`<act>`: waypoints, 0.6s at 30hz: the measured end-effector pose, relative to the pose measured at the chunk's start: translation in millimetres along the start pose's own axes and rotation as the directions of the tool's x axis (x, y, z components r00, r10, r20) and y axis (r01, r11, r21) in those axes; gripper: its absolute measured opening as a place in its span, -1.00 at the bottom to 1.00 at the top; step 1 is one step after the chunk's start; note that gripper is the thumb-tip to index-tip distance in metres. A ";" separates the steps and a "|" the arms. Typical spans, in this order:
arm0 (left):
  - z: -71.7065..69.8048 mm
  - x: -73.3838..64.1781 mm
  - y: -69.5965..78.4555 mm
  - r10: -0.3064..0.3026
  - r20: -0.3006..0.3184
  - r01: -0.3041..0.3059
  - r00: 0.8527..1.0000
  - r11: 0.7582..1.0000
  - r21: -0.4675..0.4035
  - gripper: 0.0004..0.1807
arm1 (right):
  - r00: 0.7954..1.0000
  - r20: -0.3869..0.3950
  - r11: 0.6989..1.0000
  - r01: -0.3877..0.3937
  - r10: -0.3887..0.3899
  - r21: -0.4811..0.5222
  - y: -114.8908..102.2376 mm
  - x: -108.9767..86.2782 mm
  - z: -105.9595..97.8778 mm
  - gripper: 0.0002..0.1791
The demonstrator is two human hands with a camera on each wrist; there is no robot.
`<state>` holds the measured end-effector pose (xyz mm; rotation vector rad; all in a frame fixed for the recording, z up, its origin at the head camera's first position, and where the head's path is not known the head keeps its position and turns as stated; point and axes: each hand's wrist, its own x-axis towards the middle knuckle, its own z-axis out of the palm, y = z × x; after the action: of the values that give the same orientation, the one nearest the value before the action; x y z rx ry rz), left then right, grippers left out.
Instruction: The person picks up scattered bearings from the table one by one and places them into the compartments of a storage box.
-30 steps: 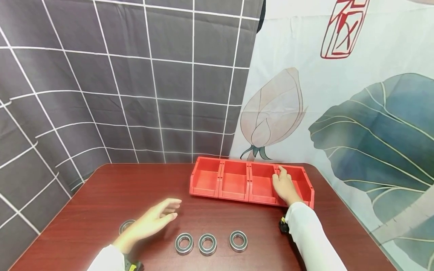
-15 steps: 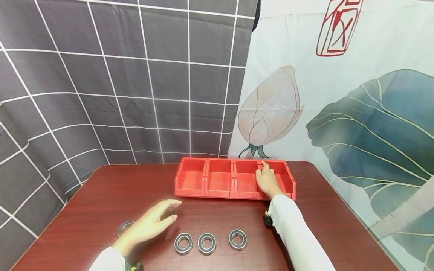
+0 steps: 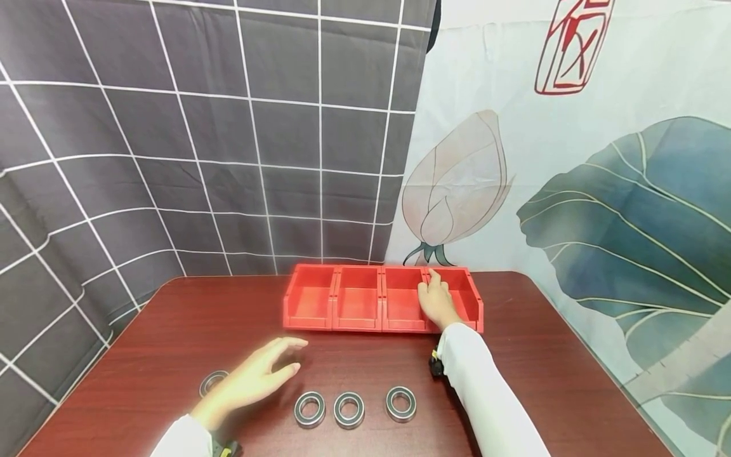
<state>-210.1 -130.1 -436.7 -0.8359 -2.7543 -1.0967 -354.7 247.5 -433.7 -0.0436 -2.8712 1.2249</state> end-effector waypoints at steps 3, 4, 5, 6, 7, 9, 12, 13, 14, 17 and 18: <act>-0.8 -0.1 0.5 0.009 0.000 -0.009 1.000 1.000 0.005 -0.62 | 1.000 -0.003 1.000 0.011 -0.011 0.001 -3.5 1.6 3.4 -0.32; -1.1 0.0 0.9 0.011 0.001 -0.011 1.000 1.000 0.006 -0.62 | 1.000 -0.005 1.000 0.014 -0.014 0.001 -5.1 1.9 4.5 -0.33; -1.4 0.1 1.3 0.011 0.002 -0.011 1.000 1.000 0.008 -0.63 | 1.000 -0.006 1.000 0.016 -0.016 0.002 -6.6 1.9 5.4 -0.33; -1.7 0.1 1.7 0.010 0.006 -0.010 1.000 1.000 0.009 -0.63 | 1.000 -0.006 1.000 0.017 -0.017 -0.001 -8.3 2.1 6.5 -0.33; -1.8 0.0 1.9 0.009 0.008 -0.009 1.000 1.000 0.012 -0.63 | 1.000 -0.009 1.000 0.020 -0.020 -0.003 -10.0 2.4 7.9 -0.33; -2.0 0.0 1.7 0.004 0.014 -0.005 1.000 1.000 0.018 -0.63 | 1.000 -0.009 1.000 0.019 -0.019 0.002 -13.0 3.3 10.6 -0.34; -2.2 -0.4 0.4 0.007 0.017 -0.007 1.000 1.000 0.024 -0.62 | 1.000 -0.009 1.000 0.020 -0.020 0.006 -16.5 5.9 15.6 -0.34; -2.2 -0.5 -0.1 0.009 0.018 -0.010 1.000 1.000 0.028 -0.62 | 1.000 -0.013 1.000 0.020 -0.020 0.010 -17.4 6.8 17.3 -0.34; -2.0 -0.6 -0.5 0.011 0.020 -0.012 1.000 0.999 0.030 -0.62 | 1.000 -0.017 1.000 0.020 -0.020 0.012 -18.2 7.6 18.8 -0.34; -1.3 -1.6 -1.9 0.016 0.033 -0.017 0.999 1.000 0.026 -0.62 | 1.000 -0.021 1.000 0.012 -0.012 0.016 -20.9 9.0 23.2 -0.34; -1.0 -2.0 -2.3 0.016 0.037 -0.017 0.999 0.999 0.029 -0.62 | 1.000 -0.021 1.000 0.009 -0.008 0.017 -22.1 9.3 24.6 -0.34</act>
<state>-209.7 -133.1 -437.9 -0.8824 -2.7805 -1.0459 -365.1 214.8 -434.7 -0.0436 -2.8401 1.2395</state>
